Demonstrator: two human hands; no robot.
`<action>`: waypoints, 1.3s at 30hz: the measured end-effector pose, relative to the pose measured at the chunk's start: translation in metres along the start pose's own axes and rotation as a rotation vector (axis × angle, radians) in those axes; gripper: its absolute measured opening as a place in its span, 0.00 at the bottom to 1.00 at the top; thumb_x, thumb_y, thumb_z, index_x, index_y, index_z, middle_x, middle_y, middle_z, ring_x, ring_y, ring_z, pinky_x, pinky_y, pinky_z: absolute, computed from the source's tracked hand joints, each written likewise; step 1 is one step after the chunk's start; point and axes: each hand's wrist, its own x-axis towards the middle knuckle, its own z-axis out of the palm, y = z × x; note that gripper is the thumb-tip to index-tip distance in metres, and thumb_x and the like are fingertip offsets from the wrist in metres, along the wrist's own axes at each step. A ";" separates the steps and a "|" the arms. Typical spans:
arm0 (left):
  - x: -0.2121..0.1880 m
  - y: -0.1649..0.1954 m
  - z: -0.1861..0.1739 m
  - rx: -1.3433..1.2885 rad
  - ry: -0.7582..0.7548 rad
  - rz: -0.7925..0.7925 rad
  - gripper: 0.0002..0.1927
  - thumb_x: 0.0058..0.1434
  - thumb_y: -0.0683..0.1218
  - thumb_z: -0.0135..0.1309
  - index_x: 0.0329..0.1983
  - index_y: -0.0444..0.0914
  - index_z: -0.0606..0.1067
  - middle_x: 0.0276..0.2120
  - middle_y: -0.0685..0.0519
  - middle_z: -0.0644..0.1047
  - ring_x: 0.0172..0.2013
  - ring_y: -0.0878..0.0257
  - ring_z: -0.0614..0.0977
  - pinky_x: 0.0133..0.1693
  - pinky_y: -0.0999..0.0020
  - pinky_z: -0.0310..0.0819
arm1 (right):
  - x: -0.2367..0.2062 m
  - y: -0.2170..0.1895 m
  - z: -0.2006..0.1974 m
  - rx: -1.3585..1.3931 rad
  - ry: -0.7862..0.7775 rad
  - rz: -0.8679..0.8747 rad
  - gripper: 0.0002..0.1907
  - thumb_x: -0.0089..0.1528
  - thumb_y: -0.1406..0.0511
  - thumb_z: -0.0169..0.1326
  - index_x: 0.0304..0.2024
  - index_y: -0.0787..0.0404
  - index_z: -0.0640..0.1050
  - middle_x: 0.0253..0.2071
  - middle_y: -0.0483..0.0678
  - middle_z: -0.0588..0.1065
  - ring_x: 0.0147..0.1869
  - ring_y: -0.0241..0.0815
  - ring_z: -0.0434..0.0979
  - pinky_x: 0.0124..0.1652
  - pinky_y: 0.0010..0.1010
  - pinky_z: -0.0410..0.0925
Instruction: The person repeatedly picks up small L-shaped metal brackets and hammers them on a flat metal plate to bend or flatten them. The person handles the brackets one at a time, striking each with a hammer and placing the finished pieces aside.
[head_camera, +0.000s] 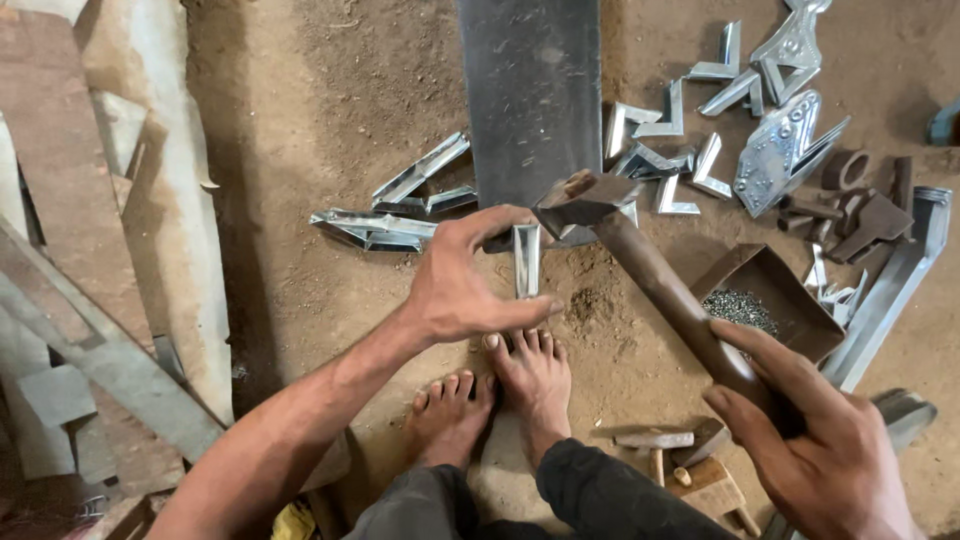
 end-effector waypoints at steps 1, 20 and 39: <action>-0.002 -0.004 0.000 0.032 -0.005 -0.020 0.37 0.45 0.60 0.67 0.55 0.37 0.75 0.53 0.47 0.80 0.56 0.54 0.83 0.63 0.47 0.77 | 0.001 0.003 0.001 0.004 0.001 -0.003 0.32 0.62 0.58 0.63 0.69 0.42 0.73 0.29 0.47 0.81 0.19 0.40 0.70 0.23 0.32 0.70; 0.057 -0.030 -0.046 0.094 -0.143 0.207 0.69 0.40 0.62 0.77 0.78 0.46 0.47 0.77 0.47 0.58 0.71 0.51 0.70 0.75 0.35 0.51 | 0.034 -0.038 0.035 0.199 0.298 -0.293 0.27 0.62 0.64 0.60 0.64 0.48 0.74 0.41 0.54 0.82 0.18 0.33 0.74 0.16 0.27 0.68; 0.071 -0.051 -0.048 0.209 -0.184 0.349 0.68 0.37 0.72 0.69 0.76 0.41 0.52 0.60 0.59 0.81 0.70 0.56 0.71 0.74 0.44 0.56 | 0.073 0.028 0.128 0.239 0.408 -0.608 0.20 0.63 0.68 0.61 0.57 0.52 0.77 0.36 0.50 0.82 0.22 0.32 0.76 0.17 0.24 0.67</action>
